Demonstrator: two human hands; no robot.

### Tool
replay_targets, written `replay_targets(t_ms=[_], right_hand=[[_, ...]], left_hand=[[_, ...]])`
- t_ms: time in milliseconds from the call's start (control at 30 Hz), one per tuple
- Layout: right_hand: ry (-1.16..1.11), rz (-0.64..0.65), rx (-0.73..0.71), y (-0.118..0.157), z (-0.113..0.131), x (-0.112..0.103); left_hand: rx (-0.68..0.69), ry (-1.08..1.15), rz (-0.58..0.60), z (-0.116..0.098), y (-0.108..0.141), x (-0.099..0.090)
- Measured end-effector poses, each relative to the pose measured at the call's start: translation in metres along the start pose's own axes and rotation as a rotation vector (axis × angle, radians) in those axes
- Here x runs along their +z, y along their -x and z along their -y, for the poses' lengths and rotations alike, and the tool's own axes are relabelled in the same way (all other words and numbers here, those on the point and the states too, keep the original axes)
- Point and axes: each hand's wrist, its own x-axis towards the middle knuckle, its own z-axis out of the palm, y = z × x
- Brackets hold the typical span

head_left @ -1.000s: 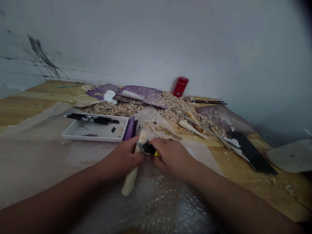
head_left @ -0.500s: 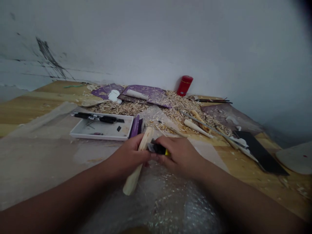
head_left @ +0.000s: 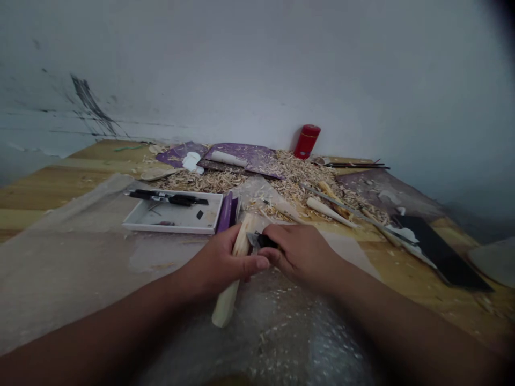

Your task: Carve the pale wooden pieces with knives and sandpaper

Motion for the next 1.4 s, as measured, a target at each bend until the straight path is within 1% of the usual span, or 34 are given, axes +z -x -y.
replay_targets(t_ms=[100,300,467,633,700,867,1000,1133,1400], right_hand=[[0.015,0.0,-0.003,0.0,0.001,-0.001],[0.079,0.001,-0.014,0.0,0.001,-0.002],[0.128,-0.008,0.036,-0.003,0.001,0.001],[0.17,-0.052,0.135,-0.005,-0.004,-0.001],[0.174,-0.066,0.153,-0.005,-0.006,-0.002],[0.141,-0.077,0.131,-0.004,-0.005,-0.004],[0.13,-0.031,0.072,-0.002,0.0,-0.003],[0.137,0.013,0.014,-0.001,0.004,-0.003],[0.164,0.013,0.042,-0.002,0.004,-0.002]], left_hand=[[0.002,-0.006,-0.004,0.0,0.001,0.001],[0.043,0.07,0.031,0.002,-0.002,0.0],[-0.01,0.042,-0.009,0.005,-0.006,0.0],[0.003,0.003,-0.011,0.004,-0.003,0.003],[0.002,-0.01,-0.008,0.003,-0.001,0.004],[-0.007,-0.04,-0.009,0.002,0.001,0.005],[-0.008,-0.029,0.004,0.0,0.001,0.003],[-0.053,-0.041,-0.013,-0.003,0.001,0.003],[-0.119,0.012,-0.028,-0.009,0.003,0.006]])
